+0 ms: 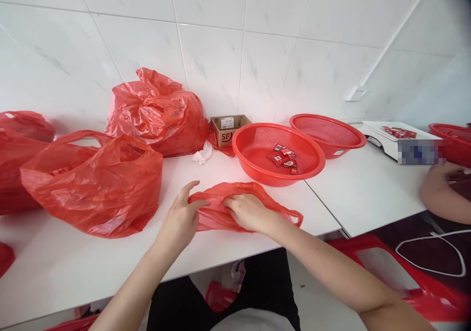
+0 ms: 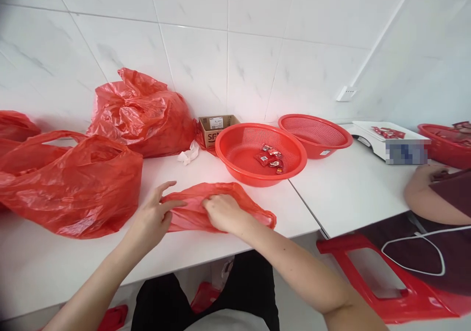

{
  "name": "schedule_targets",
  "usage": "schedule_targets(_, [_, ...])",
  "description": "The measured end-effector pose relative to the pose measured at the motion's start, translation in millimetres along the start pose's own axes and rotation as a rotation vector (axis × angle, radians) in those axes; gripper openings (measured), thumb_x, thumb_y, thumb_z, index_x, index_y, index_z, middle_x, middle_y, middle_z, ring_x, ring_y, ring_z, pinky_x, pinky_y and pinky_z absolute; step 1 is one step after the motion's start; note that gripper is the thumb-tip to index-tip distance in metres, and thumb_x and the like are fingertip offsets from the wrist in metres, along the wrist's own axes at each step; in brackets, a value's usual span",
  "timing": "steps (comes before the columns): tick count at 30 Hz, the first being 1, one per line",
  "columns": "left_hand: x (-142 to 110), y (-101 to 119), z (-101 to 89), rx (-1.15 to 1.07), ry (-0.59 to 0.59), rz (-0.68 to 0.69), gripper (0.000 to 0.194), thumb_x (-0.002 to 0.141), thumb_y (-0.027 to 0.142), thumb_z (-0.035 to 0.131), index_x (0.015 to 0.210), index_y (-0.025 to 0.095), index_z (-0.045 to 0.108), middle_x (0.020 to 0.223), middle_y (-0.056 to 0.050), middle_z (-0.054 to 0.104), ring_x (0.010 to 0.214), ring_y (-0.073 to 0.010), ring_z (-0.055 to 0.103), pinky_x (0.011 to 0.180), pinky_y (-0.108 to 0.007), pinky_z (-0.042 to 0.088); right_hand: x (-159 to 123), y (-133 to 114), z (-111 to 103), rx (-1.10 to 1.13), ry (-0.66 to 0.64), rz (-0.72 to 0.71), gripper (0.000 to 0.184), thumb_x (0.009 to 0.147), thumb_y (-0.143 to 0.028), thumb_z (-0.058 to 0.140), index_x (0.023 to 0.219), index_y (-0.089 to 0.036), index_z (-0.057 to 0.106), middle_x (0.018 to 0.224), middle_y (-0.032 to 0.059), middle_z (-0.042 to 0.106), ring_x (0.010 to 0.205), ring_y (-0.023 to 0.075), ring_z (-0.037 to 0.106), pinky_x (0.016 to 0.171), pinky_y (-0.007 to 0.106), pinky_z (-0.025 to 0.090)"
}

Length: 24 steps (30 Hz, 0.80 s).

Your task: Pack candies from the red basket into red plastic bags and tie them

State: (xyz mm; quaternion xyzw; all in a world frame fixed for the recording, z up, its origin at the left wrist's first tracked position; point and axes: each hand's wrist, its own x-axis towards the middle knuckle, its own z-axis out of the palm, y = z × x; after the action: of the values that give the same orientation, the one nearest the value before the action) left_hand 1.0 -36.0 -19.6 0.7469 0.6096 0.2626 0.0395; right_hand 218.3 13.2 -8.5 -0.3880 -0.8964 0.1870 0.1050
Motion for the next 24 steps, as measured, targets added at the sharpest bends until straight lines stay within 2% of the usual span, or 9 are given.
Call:
schedule_targets(3, [-2.3, -26.4, -13.6, 0.144, 0.041, -0.141, 0.046, 0.078, 0.006, 0.037, 0.099, 0.013, 0.077, 0.141, -0.019, 0.047, 0.119, -0.0368, 0.056, 0.095, -0.049, 0.05, -4.2, 32.0, -2.5, -0.002, -0.132, 0.162, 0.061, 0.076, -0.01, 0.057, 0.135, -0.026, 0.058, 0.115, 0.0088, 0.07, 0.095, 0.0273, 0.068, 0.077, 0.035, 0.05])
schedule_targets(5, [-3.2, -35.1, -22.0, 0.161, 0.056, -0.206, 0.048, 0.078, 0.007, 0.036, 0.106, 0.012, 0.075, 0.132, -0.02, 0.054, 0.114, -0.0392, 0.057, 0.092, -0.053, 0.05, -11.2, 46.2, -10.8, -0.023, -0.168, 0.255, 0.076, 0.073, -0.011, 0.059, 0.146, -0.031, 0.045, 0.119, 0.0074, 0.069, 0.095, 0.0281, 0.068, 0.073, 0.034, 0.05])
schedule_targets(6, [-3.1, -35.1, -24.9, 0.155, 0.06, -0.217, 0.048, 0.079, 0.008, 0.036, 0.109, 0.013, 0.074, 0.127, -0.019, 0.058, 0.112, -0.0391, 0.057, 0.091, -0.054, 0.049, -13.7, 50.2, -15.2, -0.041, -0.186, 0.275, 0.078, 0.072, -0.011, 0.059, 0.146, -0.032, 0.046, 0.12, 0.0066, 0.069, 0.095, 0.0284, 0.069, 0.071, 0.034, 0.049])
schedule_targets(10, [5.1, -12.9, -20.3, 0.09, 0.09, -0.266, 0.043, 0.086, 0.026, 0.043, 0.121, 0.02, 0.066, 0.118, -0.014, 0.062, 0.108, -0.0348, 0.058, 0.093, -0.049, 0.049, -12.6, 49.1, -24.0, 0.0, -0.157, 0.141, 0.057, 0.075, -0.016, 0.06, 0.129, -0.033, 0.064, 0.121, 0.0034, 0.068, 0.105, 0.0284, 0.065, 0.078, 0.034, 0.05])
schedule_targets(14, [22.7, 12.3, 15.5, -0.014, 0.121, -0.327, 0.061, 0.086, 0.048, 0.053, 0.14, 0.019, 0.048, 0.124, -0.015, 0.054, 0.107, -0.0285, 0.062, 0.088, -0.041, 0.053, -3.5, 33.1, -18.4, -0.045, -0.116, 0.019, 0.045, 0.082, -0.017, 0.056, 0.123, -0.028, 0.069, 0.113, 0.0069, 0.071, 0.103, 0.0295, 0.065, 0.088, 0.04, 0.048])
schedule_targets(17, [32.6, 13.9, 41.3, -0.035, 0.077, -0.364, 0.073, 0.082, 0.032, 0.058, 0.149, 0.017, 0.032, 0.119, -0.016, 0.055, 0.089, -0.0245, 0.067, 0.077, -0.037, 0.056, -2.3, 25.9, -16.2, -0.08, -0.156, -0.014, 0.049, 0.078, -0.013, 0.059, 0.124, -0.029, 0.069, 0.113, 0.0081, 0.071, 0.109, 0.0317, 0.063, 0.094, 0.044, 0.046])
schedule_targets(19, [34.4, 6.3, 43.8, -0.003, 0.031, -0.381, 0.07, 0.078, 0.016, 0.053, 0.146, 0.018, 0.037, 0.117, -0.016, 0.055, 0.081, -0.0235, 0.068, 0.073, -0.037, 0.056, -4.7, 29.2, -19.5, -0.081, -0.195, 0.034, 0.061, 0.074, -0.01, 0.06, 0.13, -0.034, 0.064, 0.123, 0.0068, 0.067, 0.115, 0.0318, 0.06, 0.09, 0.04, 0.048])
schedule_targets(21, [32.6, -3.5, 33.3, 0.061, -0.01, -0.399, 0.059, 0.075, 0.01, 0.047, 0.134, 0.016, 0.051, 0.118, -0.018, 0.054, 0.079, -0.0261, 0.067, 0.072, -0.041, 0.054, -8.1, 37.2, -25.8, -0.107, -0.242, 0.15, 0.074, 0.071, -0.01, 0.059, 0.14, -0.039, 0.053, 0.132, 0.0048, 0.062, 0.11, 0.0297, 0.063, 0.078, 0.034, 0.051])
schedule_targets(24, [26.3, -11.5, 6.6, 0.156, -0.079, -0.396, 0.05, 0.077, 0.011, 0.041, 0.123, 0.016, 0.059, 0.117, -0.019, 0.055, 0.081, -0.0317, 0.066, 0.068, -0.044, 0.051, -13.8, 45.9, -38.1, -0.118, -0.311, 0.28, 0.081, 0.071, -0.017, 0.062, 0.147, -0.039, 0.043, 0.128, 0.0059, 0.065, 0.078, 0.0229, 0.07, 0.059, 0.03, 0.049])
